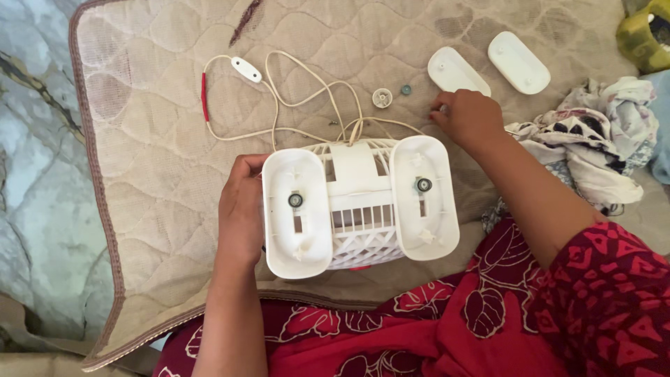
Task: The person services a small cat-shaped desk fan on their lap. They use a screwdriver to unscrew the rear cover, remove the front grille and hardware, set the screws and mounting brackets aside, then align the base brackets and drive the screws back in to resecure the fan housing.
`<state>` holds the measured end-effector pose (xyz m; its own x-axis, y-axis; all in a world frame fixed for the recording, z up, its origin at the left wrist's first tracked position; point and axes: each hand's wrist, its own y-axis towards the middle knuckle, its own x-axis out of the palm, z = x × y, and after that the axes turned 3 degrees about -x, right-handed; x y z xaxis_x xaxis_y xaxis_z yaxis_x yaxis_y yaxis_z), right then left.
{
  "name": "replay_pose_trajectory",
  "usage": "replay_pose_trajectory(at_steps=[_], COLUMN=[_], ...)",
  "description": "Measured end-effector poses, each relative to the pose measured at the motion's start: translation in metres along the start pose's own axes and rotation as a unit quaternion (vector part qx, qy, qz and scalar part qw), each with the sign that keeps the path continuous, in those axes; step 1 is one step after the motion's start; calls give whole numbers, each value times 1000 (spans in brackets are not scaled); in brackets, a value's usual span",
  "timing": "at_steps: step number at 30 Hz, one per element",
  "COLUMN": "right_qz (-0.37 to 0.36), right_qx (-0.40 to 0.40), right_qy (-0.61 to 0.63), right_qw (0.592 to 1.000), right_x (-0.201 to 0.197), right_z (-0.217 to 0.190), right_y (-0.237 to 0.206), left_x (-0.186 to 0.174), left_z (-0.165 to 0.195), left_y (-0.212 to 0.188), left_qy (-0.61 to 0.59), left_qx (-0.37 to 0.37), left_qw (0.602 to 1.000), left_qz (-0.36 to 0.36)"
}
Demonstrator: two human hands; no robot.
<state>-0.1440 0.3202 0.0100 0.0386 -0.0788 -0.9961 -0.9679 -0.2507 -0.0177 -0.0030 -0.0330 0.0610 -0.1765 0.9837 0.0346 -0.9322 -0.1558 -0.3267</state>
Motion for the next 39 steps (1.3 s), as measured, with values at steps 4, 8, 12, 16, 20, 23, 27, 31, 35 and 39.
replay_pose_trajectory(at_steps=[4, 8, 12, 16, 20, 23, 27, 31, 35, 39], right_qz=[-33, -37, -16, 116, 92, 96, 70, 66, 60, 54], right_qx=[25, 20, 45, -97, -23, -90, -92, -98, -91, -105], right_qy=[-2, -10, 37, 236, 399, 468, 414, 398, 398, 362], right_qw=[999, 999, 998, 960, 912, 874, 903, 910, 911, 925], right_x=[1, 4, -19, -93, -131, -131, -128, -127, -127, -128], right_z=[2, 3, 5, -3, -42, -63, -68, -73, -76, -77], right_y=[-2, 0, -3, -48, -118, -134, -128, -126, -127, -125], left_x=[-1, -2, -2, -3, -3, -3, -3, -3, -3, -3], left_z=[-3, -5, -7, -7, -6, -6, -7, -6, -6, -4], left_y=[1, 3, 3, 3, 3, 3, 3, 4, 3, 3], left_qy=[5, 0, 1, -7, 16, 27, -8, 11, 0, 2], left_qx=[11, 29, 21, 25, 3, 44, -1, 31, 22, 28], left_qw=[1000, 1000, 1000, 1000, 1000, 999, 1000, 999, 1000, 1000], left_qz=[-2, -12, -8, -13, 3, -4, -5, -3, -8, -9])
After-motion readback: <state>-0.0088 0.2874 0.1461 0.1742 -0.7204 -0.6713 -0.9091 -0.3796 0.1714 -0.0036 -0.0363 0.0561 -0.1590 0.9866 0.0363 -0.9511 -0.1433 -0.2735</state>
